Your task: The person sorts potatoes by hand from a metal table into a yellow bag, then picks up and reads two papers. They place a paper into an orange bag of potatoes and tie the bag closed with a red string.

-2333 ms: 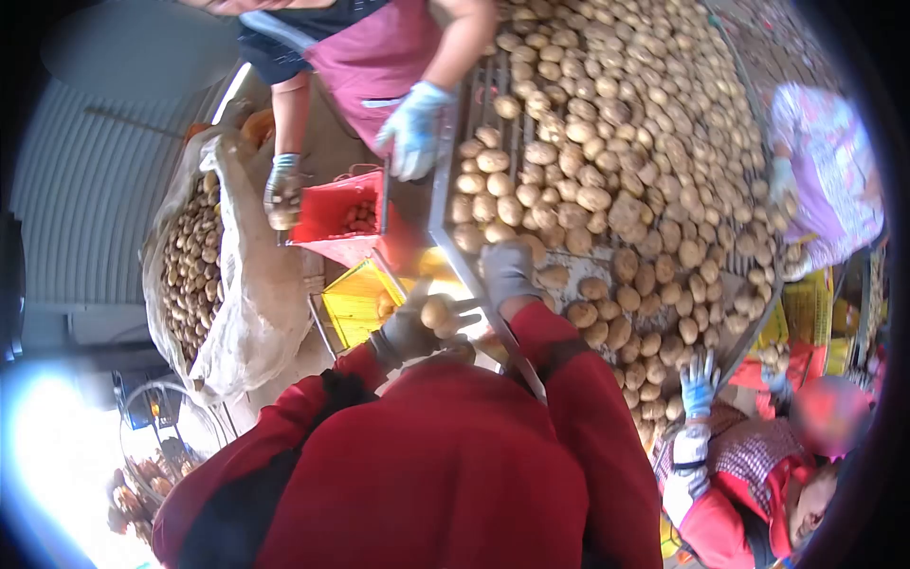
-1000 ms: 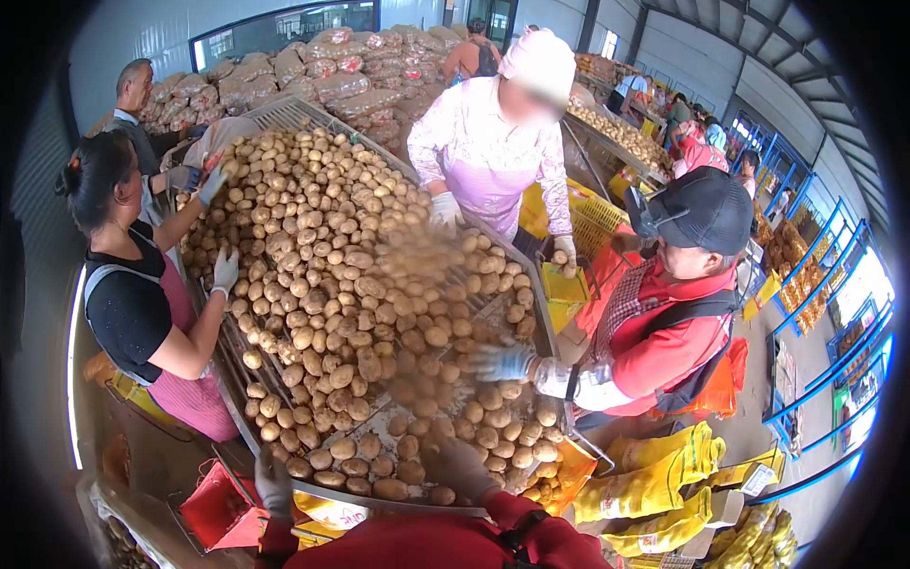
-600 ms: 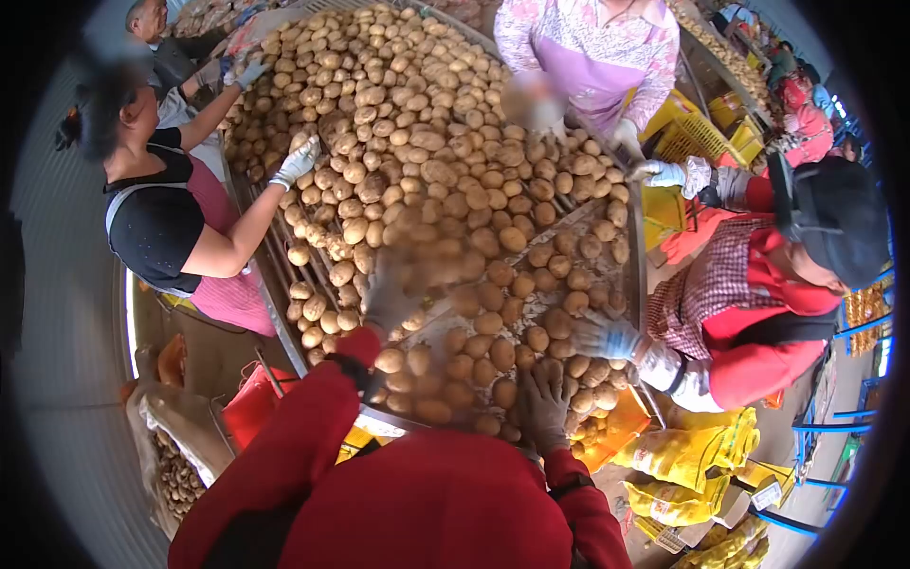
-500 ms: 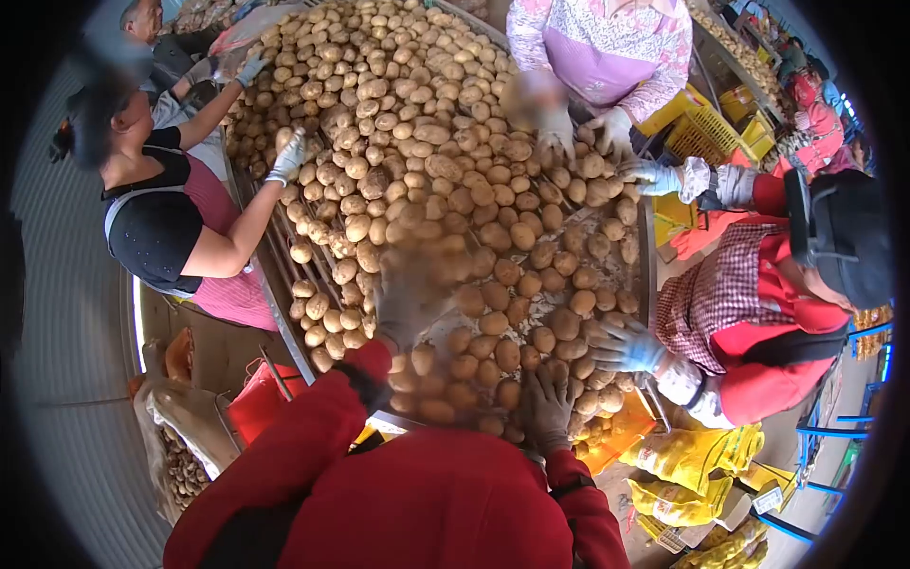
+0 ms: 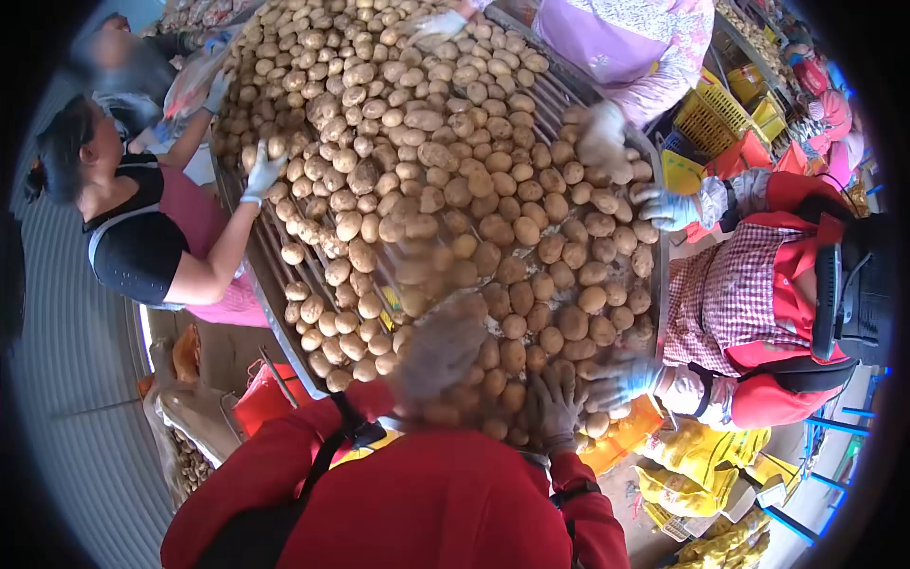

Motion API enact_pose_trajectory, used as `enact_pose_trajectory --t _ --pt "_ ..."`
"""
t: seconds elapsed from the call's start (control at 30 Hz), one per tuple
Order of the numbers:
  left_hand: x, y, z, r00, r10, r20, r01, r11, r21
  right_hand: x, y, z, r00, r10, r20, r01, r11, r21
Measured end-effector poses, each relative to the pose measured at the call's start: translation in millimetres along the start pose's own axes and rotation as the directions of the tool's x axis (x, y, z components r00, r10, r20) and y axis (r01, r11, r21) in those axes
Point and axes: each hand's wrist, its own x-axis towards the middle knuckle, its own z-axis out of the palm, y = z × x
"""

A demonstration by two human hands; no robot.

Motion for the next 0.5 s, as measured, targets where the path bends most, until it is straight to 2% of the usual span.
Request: enact_pose_trajectory --t 0.03,0.07,0.1,0.13,0.23,0.3,0.37,0.4,0.43,0.47,0.5 --pt "11 -22 1 0.999 0.036 -0.032 -0.038 0.998 -0.051 -1 3 1 1.0 -0.013 0.001 0.013 1.0 -0.019" --pt "14 -58 12 0.993 0.118 -0.023 -0.117 0.993 0.026 -1 4 0 1.0 -0.027 0.001 0.027 0.999 -0.037" --pt "39 -67 5 0.999 -0.039 0.019 0.038 0.998 0.047 0 5 0 0.999 -0.042 0.003 0.042 0.998 -0.055" --pt "66 -72 -6 0.979 -0.197 0.058 0.192 0.979 0.072 -1 4 2 1.0 -0.013 0.004 0.013 1.0 0.01" --pt "97 -65 12 0.934 -0.345 0.091 0.32 0.922 0.217 -2 7 1 0.999 -0.021 0.034 0.02 0.999 0.032" --pt "85 -27 30 0.971 -0.228 0.077 0.179 0.898 0.403 -5 12 10 0.999 -0.023 0.039 0.021 0.998 0.06" --pt "54 -13 66 0.976 -0.082 0.2 0.007 0.938 0.348 -7 13 16 0.996 0.01 0.083 -0.014 0.999 0.052" --pt "56 -4 69 0.944 -0.146 0.297 0.062 0.96 0.273 -4 12 9 0.997 -0.028 0.069 0.029 1.0 -0.012" --pt "55 5 68 0.956 -0.121 0.268 0.048 0.964 0.262 0 8 2 0.997 -0.053 0.052 0.058 0.994 -0.091" --pt "57 16 65 0.966 -0.095 0.239 0.033 0.967 0.251 -2 9 2 0.979 -0.015 0.201 0.012 1.0 0.015" --pt "63 25 43 0.971 -0.075 0.226 0.062 0.996 0.064 3 11 6 0.946 0.017 0.325 -0.057 0.992 0.114"
